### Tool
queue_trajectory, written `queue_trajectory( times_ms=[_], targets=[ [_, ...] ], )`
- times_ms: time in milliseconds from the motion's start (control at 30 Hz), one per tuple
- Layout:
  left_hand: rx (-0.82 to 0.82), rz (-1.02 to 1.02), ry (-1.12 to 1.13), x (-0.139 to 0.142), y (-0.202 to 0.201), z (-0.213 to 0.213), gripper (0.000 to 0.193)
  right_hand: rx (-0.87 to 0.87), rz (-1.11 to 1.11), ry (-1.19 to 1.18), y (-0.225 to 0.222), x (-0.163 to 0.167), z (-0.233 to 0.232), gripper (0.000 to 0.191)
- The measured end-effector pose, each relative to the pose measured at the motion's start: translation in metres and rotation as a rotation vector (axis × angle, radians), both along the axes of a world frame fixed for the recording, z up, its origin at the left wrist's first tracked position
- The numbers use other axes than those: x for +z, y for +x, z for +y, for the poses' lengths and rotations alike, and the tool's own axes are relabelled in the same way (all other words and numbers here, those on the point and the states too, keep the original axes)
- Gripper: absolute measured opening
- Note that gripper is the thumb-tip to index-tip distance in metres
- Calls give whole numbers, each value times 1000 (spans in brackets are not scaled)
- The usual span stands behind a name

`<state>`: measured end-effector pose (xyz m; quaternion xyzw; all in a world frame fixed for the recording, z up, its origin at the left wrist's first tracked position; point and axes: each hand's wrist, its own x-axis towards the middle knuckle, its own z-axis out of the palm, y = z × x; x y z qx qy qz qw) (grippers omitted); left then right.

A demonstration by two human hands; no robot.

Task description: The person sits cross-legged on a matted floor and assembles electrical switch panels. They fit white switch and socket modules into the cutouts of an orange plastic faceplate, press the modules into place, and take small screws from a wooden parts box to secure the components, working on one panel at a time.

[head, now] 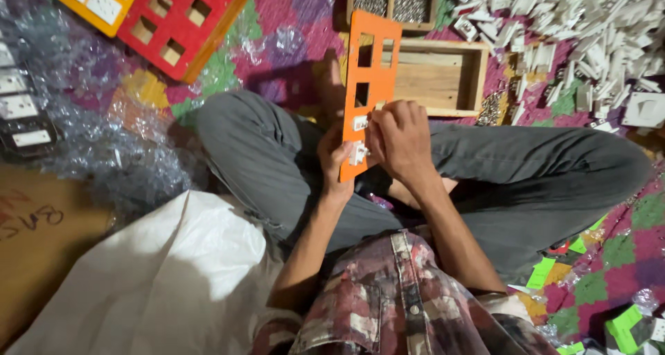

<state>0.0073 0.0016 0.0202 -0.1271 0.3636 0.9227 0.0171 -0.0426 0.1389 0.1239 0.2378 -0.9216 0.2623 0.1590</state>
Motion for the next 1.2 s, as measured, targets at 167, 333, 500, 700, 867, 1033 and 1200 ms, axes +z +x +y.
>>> queue_trajectory(
  times_ms=[167, 333, 500, 700, 867, 1033, 1200],
  targets=[
    [-6, 68, -38, -1, -2, 3, 50, 21, -43, -101, -1, -4, 3, 17],
    [-9, 79, -65, 6, -3, 5, 50, -8, -71, -161, -1, -9, 3, 12],
    [-3, 44, -12, 8, -6, 4, 49, -34, -3, -144, 2, -6, 0, 12],
    [32, 6, -1, 4, -8, 4, 51, -109, 19, -58, 10, -4, -6, 25],
    [36, -13, 29, 3, -9, 3, 51, -142, 30, -133, 13, -4, -9, 26],
    [43, -35, 21, 8, -8, 2, 48, -139, -17, -284, 15, -1, -11, 25],
    [35, -10, -23, 13, -8, 3, 43, -173, -107, -410, 12, -5, -9, 19]
  ],
)
